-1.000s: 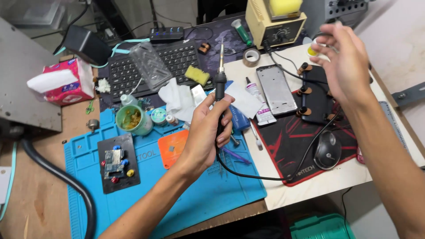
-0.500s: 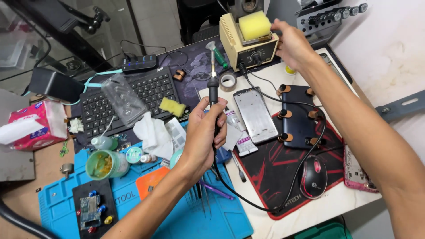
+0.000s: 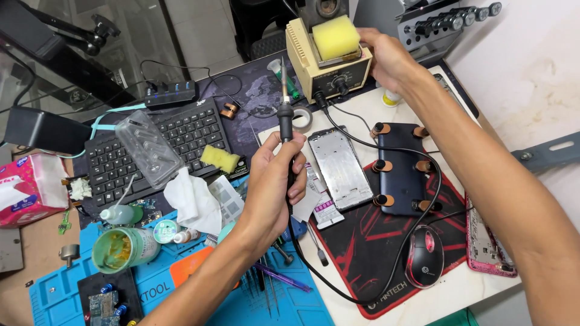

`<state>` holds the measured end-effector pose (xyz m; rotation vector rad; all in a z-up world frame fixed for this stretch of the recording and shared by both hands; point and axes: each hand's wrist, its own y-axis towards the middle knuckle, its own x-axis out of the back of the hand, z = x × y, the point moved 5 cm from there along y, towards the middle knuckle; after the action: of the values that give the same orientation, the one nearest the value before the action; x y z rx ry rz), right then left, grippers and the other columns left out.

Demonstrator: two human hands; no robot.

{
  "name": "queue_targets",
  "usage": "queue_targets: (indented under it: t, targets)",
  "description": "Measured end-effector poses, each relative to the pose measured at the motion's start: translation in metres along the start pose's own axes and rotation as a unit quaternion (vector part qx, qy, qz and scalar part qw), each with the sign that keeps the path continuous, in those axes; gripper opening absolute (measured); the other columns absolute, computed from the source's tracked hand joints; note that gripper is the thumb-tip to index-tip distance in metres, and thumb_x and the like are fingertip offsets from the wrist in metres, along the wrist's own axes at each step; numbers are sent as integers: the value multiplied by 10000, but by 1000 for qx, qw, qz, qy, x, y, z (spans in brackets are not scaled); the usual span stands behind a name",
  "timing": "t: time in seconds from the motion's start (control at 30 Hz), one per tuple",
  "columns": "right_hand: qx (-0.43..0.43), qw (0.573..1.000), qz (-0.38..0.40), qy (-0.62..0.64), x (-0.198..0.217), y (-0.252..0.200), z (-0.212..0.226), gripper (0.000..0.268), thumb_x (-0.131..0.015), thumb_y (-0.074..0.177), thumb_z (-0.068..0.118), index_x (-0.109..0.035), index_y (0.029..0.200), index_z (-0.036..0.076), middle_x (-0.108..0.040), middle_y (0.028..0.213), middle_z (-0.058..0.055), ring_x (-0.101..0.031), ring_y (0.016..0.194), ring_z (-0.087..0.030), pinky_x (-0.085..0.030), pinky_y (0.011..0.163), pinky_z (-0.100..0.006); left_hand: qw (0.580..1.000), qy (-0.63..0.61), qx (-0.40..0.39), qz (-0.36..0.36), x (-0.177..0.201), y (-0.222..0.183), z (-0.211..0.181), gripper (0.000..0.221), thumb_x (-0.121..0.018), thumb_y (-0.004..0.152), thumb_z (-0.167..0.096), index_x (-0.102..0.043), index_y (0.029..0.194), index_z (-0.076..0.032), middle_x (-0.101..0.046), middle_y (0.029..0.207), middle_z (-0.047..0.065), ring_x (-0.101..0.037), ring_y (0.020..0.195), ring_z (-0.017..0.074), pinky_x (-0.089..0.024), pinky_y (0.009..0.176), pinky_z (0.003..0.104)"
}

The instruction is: The person is performing repair work on a circuit board, including cleaning a soldering iron tip and using a heat gun to desolder or solder components.

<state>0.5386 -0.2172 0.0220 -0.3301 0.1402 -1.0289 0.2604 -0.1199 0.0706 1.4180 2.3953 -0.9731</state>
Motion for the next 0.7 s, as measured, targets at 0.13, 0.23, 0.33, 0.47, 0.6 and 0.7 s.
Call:
queue_targets:
  t: [0.13,0.23,0.33,0.47,0.6,0.7]
  targets:
    - [7,998,3,62,0,10,-7,328,-432,1064,251,-533,1360,153,-570,1214,-23,-597,1019,-109,-589,840,-257,1000,2,5,-3,1,-7,2,79,-580,977,-159,-534,973,-95,-362,630,-3,-268,384,80,-191,353,247]
    - [-1,997,-18,73,2,10,-10,287,-497,1045,241,-568,1316,179,-662,1126,7,-667,948,-82,-596,749,-220,1000,-3,14,-10,4,-12,5,69,-567,966,-153,-538,986,-93,-366,635,-1,-261,385,78,-179,351,250]
    - [34,999,-24,7,-1,-1,-6,303,-425,1043,180,-524,1323,122,-620,1242,-26,-582,1107,-97,-501,923,-226,1000,-15,10,-12,10,-23,1,69,-561,957,-148,-526,974,-92,-362,635,2,-257,380,81,-163,350,254]
    - [72,995,-69,-16,-3,-39,2,491,-475,1015,266,-450,1481,115,-593,1334,-33,-509,1236,-150,-325,1060,-329,999,-31,-18,-28,19,-44,-8,152,-542,978,-208,-551,1002,-59,-370,639,18,-251,394,96,-173,360,268]
    - [194,977,-87,11,-19,-118,20,478,-566,974,318,-518,1424,166,-541,1522,-117,-379,1530,-296,-236,1209,-364,992,-108,-54,-27,39,-62,-14,337,-405,997,-310,-552,1086,-21,-380,681,36,-282,447,145,-214,426,326]
    - [281,955,-93,14,-59,-227,34,242,-490,1091,284,-536,1301,172,-603,1306,22,-596,1261,-97,-453,1135,-270,981,-149,-115,-43,62,-70,-17,332,-425,1005,-266,-582,1072,19,-430,716,55,-409,486,201,-296,466,382]
